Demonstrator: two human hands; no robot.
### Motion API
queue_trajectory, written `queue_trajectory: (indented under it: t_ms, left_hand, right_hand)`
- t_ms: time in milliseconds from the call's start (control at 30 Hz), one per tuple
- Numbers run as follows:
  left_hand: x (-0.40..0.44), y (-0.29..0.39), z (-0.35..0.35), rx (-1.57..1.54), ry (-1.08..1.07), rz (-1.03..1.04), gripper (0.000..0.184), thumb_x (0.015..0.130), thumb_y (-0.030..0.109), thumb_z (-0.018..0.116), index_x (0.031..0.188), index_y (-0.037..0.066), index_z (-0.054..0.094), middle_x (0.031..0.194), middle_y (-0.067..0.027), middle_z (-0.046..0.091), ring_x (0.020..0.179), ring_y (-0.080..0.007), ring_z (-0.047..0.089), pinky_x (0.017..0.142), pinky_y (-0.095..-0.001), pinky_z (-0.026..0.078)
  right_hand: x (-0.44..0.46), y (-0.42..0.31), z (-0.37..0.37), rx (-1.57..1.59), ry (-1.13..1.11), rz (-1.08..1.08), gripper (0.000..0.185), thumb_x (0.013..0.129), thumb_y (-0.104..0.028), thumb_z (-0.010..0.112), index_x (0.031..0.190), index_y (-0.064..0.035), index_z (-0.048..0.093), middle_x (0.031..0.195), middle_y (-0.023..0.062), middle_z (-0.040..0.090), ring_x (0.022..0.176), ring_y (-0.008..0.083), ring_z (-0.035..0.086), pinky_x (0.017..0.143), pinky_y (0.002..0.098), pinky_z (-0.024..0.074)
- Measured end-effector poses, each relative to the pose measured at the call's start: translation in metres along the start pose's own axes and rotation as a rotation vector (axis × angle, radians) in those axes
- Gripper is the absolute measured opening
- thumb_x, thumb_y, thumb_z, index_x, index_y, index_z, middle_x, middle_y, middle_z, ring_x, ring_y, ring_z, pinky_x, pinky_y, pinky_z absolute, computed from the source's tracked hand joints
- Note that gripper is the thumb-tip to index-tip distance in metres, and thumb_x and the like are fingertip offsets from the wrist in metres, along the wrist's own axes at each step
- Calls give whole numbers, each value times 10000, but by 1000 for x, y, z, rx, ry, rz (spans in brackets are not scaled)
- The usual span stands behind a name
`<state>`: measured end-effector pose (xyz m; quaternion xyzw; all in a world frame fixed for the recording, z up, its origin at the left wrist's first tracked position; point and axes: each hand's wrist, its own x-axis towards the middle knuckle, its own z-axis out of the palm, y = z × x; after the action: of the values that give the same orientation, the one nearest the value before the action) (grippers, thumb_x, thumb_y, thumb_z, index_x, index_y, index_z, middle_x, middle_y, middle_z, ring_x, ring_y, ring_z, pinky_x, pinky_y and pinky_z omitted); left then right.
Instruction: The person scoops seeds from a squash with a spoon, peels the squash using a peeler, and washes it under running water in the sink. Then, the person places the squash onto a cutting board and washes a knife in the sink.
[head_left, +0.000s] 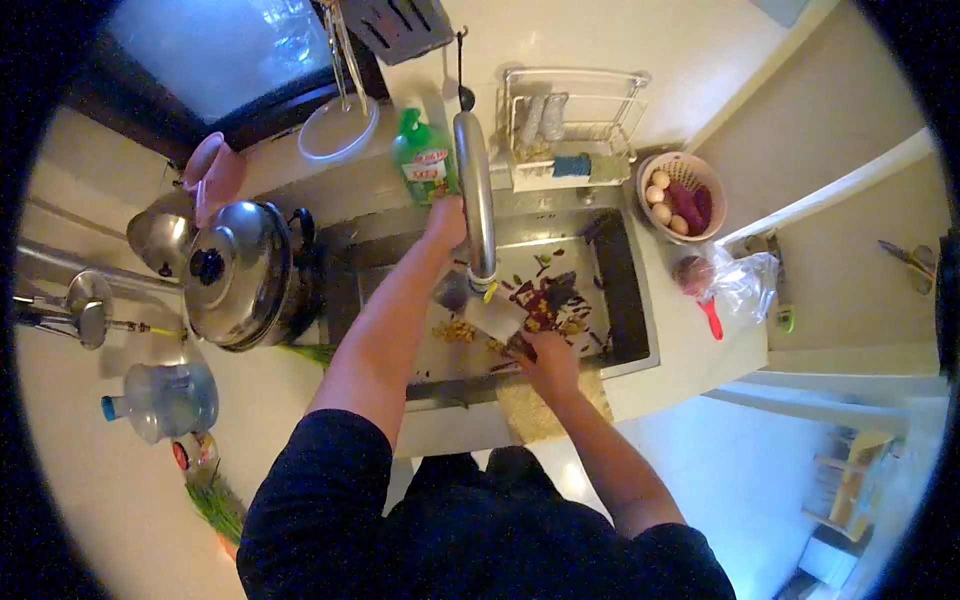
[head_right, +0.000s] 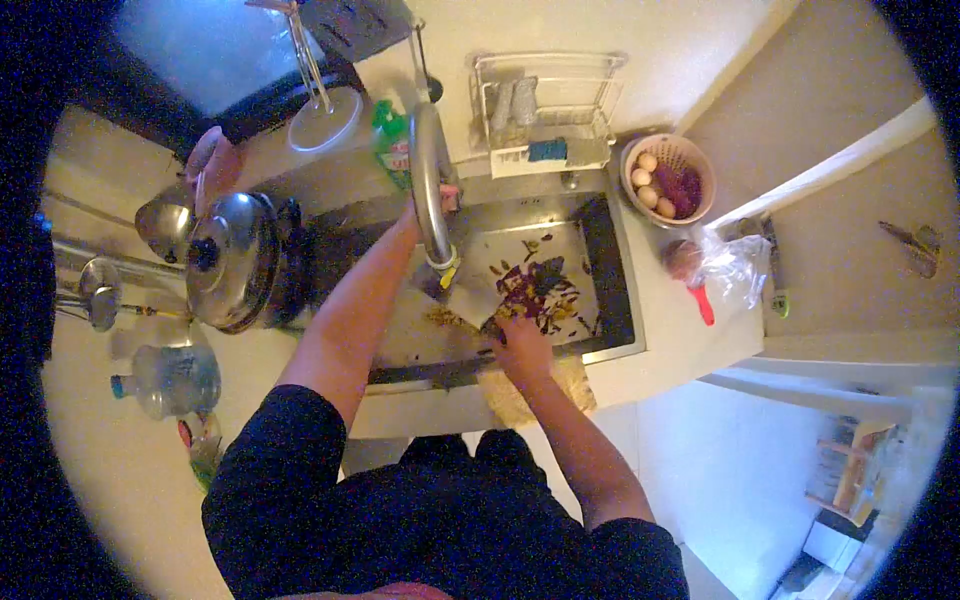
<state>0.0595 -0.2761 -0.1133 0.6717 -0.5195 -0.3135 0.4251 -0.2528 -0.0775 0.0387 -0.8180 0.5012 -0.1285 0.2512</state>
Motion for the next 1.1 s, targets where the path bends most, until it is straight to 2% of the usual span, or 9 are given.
queue_trajectory:
  t_ms: [300,533,633,667,733,833,900,1033,1100]
  left_hand:
    - [-65,117,-40,450,-197,228,217,723,142,601,920,67,653,859,-171,640,804,-325,624,708,-376,492]
    - [-123,105,-54,20,119,-84,176,761,153,603,886,40,652,753,-97,648,657,-172,604,620,-289,472]
    - [-225,89,-66,-183,-384,-347,158,790,199,589,766,43,606,646,-33,590,615,-133,559,573,-283,458]
    - [-259,74,-58,100,-532,-378,177,799,216,575,752,46,587,629,-37,580,601,-130,552,560,-285,465]
    - [-324,56,-52,-144,-945,-587,193,815,227,571,750,50,611,646,-56,602,546,-147,576,527,-298,483]
    - [-367,35,-19,-162,-959,-676,212,819,228,579,784,22,611,686,-74,621,548,-147,591,522,-298,493]
    - [-365,30,-4,-365,-952,-731,216,820,222,577,780,13,608,694,-80,625,554,-149,592,525,-289,494]
    - [-289,6,9,-742,-176,-712,207,816,197,563,711,28,621,637,-76,609,522,-167,578,451,-296,470]
    - [-253,30,-27,-370,-552,-759,185,800,182,573,694,35,608,596,-71,586,500,-158,561,429,-306,455]
  right_hand:
    - [41,-18,21,13,-27,14,377,688,-221,710,1014,-62,607,947,116,596,901,287,566,763,369,471]
    - [45,-3,41,-27,-10,30,374,696,-222,708,1025,-69,612,1018,110,594,960,287,558,787,358,464]
    - [51,-1,49,10,-33,87,352,731,-217,687,1025,-44,604,924,116,615,839,263,603,730,352,485]
    - [56,6,58,109,-71,141,321,751,-221,671,1002,-32,604,876,113,614,776,253,604,684,349,491]
    - [65,24,77,299,-149,245,276,792,-228,639,956,-9,603,781,107,612,649,233,605,593,341,502]
    - [75,3,63,1251,-357,814,241,854,-234,565,921,-2,579,685,91,583,524,201,560,472,316,476]
    - [76,17,75,1398,-405,864,225,889,-243,500,919,-25,550,698,91,586,535,198,560,446,299,460]
    - [65,16,61,1479,-380,992,249,898,-276,478,886,-36,546,691,82,590,538,195,557,450,296,453]
    - [56,12,51,1357,-308,977,254,898,-276,477,883,-35,553,687,77,595,550,192,559,449,292,446]
